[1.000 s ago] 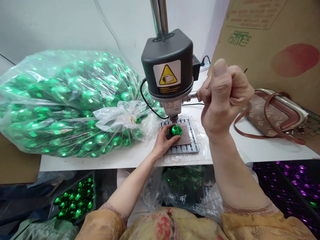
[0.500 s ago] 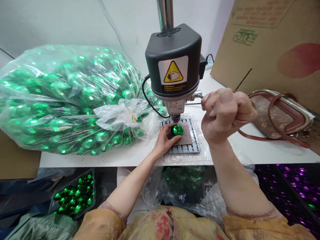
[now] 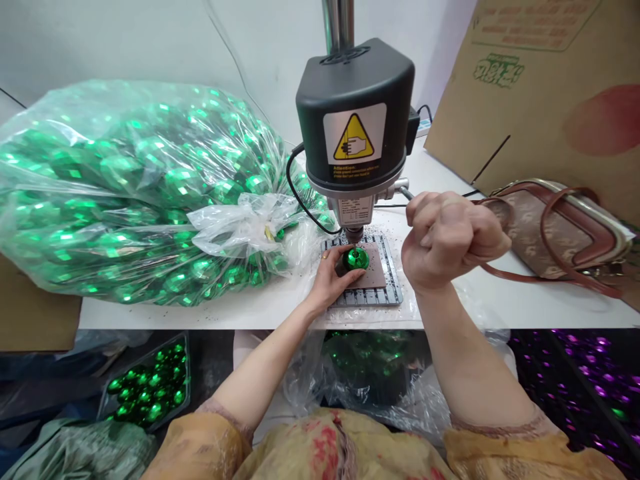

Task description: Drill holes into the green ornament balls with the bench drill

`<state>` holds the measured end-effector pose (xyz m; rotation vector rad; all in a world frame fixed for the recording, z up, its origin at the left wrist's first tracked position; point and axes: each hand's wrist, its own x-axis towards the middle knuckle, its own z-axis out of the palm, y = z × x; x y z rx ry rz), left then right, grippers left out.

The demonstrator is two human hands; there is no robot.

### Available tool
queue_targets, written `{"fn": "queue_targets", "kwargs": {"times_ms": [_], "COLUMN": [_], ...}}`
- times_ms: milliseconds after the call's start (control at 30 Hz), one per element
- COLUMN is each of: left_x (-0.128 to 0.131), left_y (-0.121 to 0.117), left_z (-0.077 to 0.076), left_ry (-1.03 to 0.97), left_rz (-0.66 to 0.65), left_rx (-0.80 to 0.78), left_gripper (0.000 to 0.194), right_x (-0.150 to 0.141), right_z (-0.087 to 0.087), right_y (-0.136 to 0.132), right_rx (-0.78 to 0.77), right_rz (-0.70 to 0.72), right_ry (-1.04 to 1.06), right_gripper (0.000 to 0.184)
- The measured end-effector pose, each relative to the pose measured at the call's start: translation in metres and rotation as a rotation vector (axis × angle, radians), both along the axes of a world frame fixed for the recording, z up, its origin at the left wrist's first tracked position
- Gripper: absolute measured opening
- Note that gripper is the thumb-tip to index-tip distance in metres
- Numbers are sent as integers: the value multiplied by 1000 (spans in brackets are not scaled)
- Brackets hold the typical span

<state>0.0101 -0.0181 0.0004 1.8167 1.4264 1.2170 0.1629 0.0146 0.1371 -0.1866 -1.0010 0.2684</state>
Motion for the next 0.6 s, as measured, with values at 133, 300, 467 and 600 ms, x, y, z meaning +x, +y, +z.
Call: {"fn": "queue_targets", "kwargs": {"times_ms": [133,300,467,600], "left_x": [0,-1,5,16], "left_y": [0,1,2,-30], "left_z": [0,-4,-2,6], "left_ry": [-8,-27,-79,-19], "left_rz": [-2,-3,44,190], "left_rx": [0,-11,-28,113], "left_gripper": [51,52,50,45], "right_x": [0,1,4,4], "right_z": [-5,-10,21,47], "right_y": [5,3,0,5], "right_rx": [95,91,-241,-261], "right_rz": [2,-14,-57,9], "right_ry": [-15,-17,-23,-78], "right_gripper": [52,59,59,48]}}
